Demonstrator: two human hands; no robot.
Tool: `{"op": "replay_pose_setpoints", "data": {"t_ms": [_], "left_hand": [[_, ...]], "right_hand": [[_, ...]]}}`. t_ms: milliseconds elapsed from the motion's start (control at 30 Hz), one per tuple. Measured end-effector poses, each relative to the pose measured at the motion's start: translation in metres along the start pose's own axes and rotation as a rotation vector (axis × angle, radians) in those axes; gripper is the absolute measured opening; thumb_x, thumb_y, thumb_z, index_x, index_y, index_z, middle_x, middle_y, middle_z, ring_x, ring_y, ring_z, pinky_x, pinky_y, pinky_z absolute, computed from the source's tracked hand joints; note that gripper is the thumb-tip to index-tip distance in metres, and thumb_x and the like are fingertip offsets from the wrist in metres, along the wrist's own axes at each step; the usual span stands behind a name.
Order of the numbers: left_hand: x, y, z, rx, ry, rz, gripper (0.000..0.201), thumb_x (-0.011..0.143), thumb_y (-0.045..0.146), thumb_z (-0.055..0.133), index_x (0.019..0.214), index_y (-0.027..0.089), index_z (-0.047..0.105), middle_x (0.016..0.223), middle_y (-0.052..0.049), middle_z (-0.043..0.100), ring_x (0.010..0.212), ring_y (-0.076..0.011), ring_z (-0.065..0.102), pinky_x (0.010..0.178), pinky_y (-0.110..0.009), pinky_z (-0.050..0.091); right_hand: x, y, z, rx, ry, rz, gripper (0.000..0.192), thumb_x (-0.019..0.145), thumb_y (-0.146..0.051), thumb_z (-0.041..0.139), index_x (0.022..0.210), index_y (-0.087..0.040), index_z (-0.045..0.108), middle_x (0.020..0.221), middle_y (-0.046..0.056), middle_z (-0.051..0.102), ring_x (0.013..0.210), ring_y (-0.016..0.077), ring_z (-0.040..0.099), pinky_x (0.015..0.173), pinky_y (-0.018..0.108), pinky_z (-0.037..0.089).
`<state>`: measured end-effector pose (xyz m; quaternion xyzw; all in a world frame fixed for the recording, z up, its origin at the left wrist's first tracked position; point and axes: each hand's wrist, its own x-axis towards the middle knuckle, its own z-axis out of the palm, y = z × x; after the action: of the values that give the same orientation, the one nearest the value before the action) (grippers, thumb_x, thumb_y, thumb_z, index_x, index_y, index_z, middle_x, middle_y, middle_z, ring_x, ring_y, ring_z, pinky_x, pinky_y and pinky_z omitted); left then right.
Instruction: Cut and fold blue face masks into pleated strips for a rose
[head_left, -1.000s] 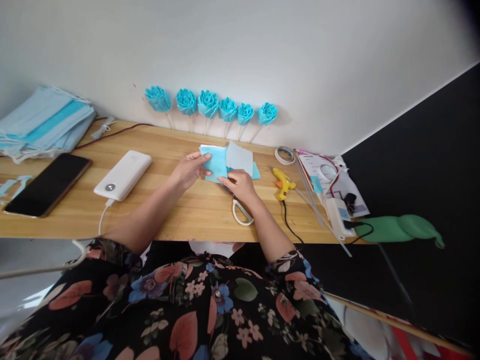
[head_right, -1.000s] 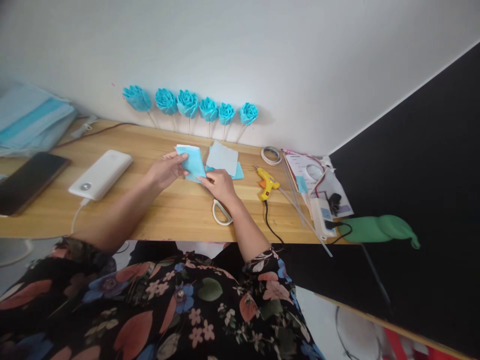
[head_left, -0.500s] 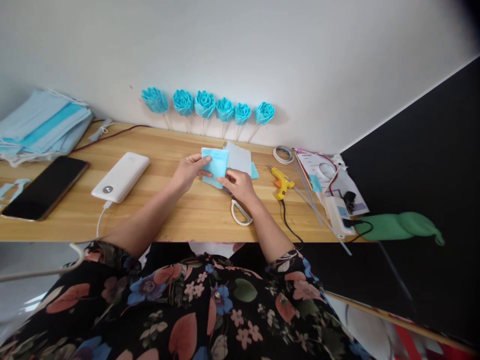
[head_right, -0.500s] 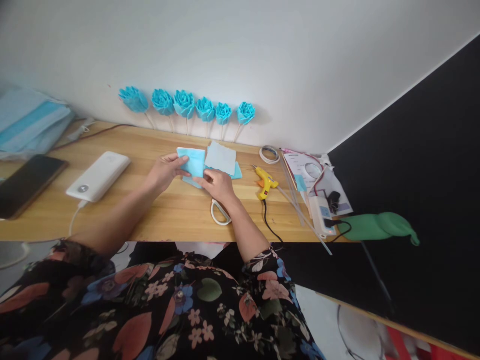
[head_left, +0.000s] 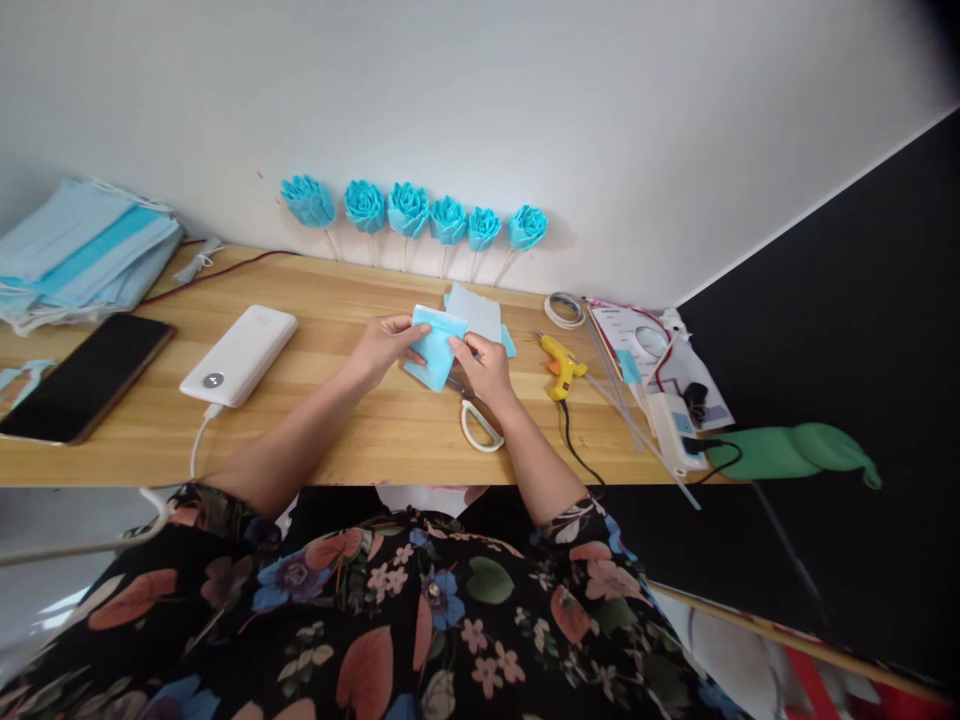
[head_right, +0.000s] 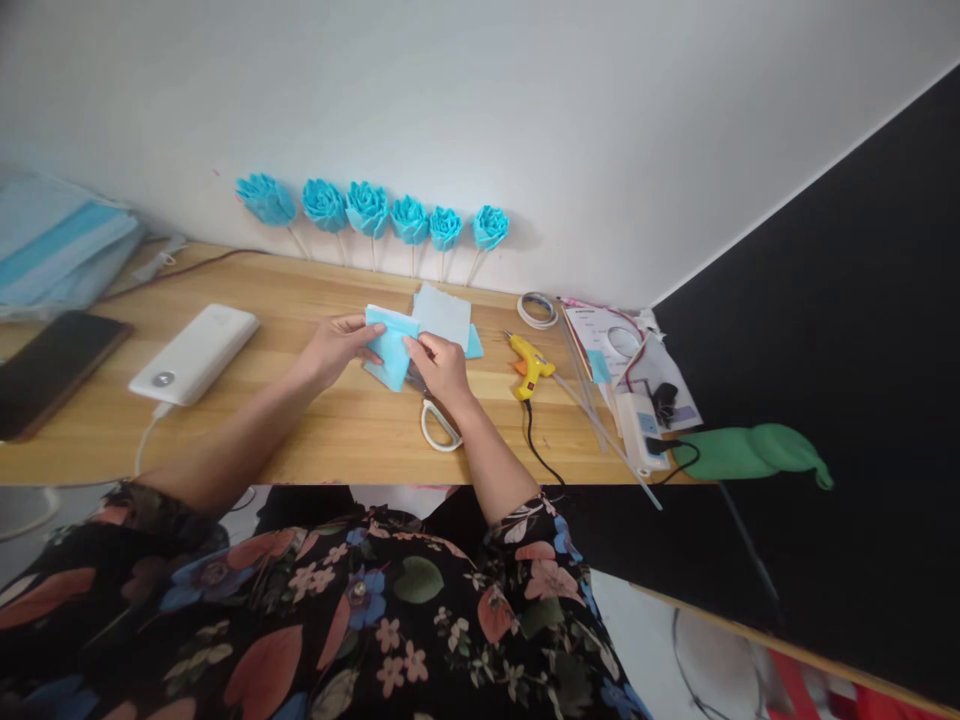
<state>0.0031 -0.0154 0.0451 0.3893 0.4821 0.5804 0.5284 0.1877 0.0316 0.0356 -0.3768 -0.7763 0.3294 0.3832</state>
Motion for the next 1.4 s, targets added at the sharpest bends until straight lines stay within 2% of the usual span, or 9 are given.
{"op": "replay_pose_setpoints", "data": {"t_ms": [67,233,400,633,767,1033,1200,1400], "left_hand": [[-0.001,0.000,0.000,0.014,-0.005,0.001,0.047,0.059,0.052,0.087,0.082,0.012,0.076,0.076,-0.005,0.071,0.061,-0.0133,0.061,0.056,-0.026,0.055],[-0.002,-0.001,0.002,0.161,-0.096,-0.002,0.041,0.063,0.049,0.083,0.079,0.013,0.074,0.067,-0.003,0.067,0.055,-0.0129,0.058,0.052,-0.026,0.051],[-0.001,-0.004,0.001,0.230,-0.146,0.044,0.040,0.068,0.053,0.079,0.072,0.014,0.070,0.063,-0.001,0.063,0.052,-0.0118,0.055,0.051,-0.024,0.049],[-0.001,-0.008,0.001,0.339,-0.186,0.114,0.037,0.074,0.051,0.073,0.067,0.016,0.067,0.060,0.000,0.057,0.051,-0.0108,0.051,0.048,-0.022,0.042],[-0.001,-0.011,0.002,0.336,-0.192,0.074,0.035,0.072,0.049,0.075,0.067,0.016,0.067,0.059,0.000,0.058,0.052,-0.0114,0.052,0.049,-0.023,0.042],[0.006,-0.010,-0.009,0.298,-0.041,0.077,0.038,0.068,0.051,0.080,0.074,0.015,0.071,0.072,-0.005,0.070,0.065,-0.0155,0.061,0.061,-0.026,0.046],[0.006,-0.007,-0.009,0.239,0.044,0.078,0.039,0.066,0.050,0.082,0.069,0.015,0.067,0.068,-0.002,0.067,0.061,-0.0124,0.058,0.058,-0.024,0.045],[0.008,-0.003,-0.009,0.061,0.030,-0.006,0.040,0.060,0.043,0.088,0.076,0.016,0.064,0.061,0.002,0.061,0.050,-0.0081,0.053,0.050,-0.022,0.046]], "right_hand": [[0.000,-0.001,-0.001,0.052,0.002,0.008,0.050,0.090,-0.059,0.051,0.060,-0.021,0.040,0.057,-0.004,0.038,0.059,0.0111,0.037,0.059,0.026,0.032],[0.001,-0.002,-0.002,0.080,-0.029,0.030,0.041,0.087,-0.060,0.057,0.078,-0.019,0.063,0.064,-0.003,0.051,0.061,0.0122,0.042,0.060,0.026,0.035],[-0.001,-0.002,-0.001,0.047,0.046,0.015,0.042,0.090,-0.055,0.055,0.072,-0.019,0.064,0.061,-0.002,0.051,0.061,0.0124,0.043,0.060,0.026,0.035],[0.001,-0.006,-0.002,0.127,-0.062,0.015,0.037,0.087,-0.054,0.060,0.083,-0.019,0.068,0.073,0.000,0.059,0.067,0.0136,0.049,0.064,0.026,0.039],[0.000,-0.004,-0.002,0.061,0.041,0.001,0.039,0.090,-0.053,0.055,0.074,-0.019,0.064,0.067,-0.001,0.053,0.065,0.0133,0.046,0.063,0.026,0.038],[0.004,0.000,-0.008,0.088,0.372,0.057,0.043,0.091,-0.058,0.051,0.074,-0.019,0.058,0.063,-0.002,0.043,0.062,0.0125,0.039,0.060,0.026,0.034],[0.005,0.001,-0.009,0.101,0.429,0.080,0.045,0.090,-0.061,0.049,0.073,-0.020,0.056,0.062,-0.003,0.040,0.062,0.0125,0.037,0.059,0.025,0.032],[0.004,0.000,-0.009,0.152,0.426,0.063,0.042,0.090,-0.057,0.053,0.071,-0.019,0.056,0.061,-0.003,0.036,0.060,0.0115,0.034,0.057,0.026,0.030]]}}
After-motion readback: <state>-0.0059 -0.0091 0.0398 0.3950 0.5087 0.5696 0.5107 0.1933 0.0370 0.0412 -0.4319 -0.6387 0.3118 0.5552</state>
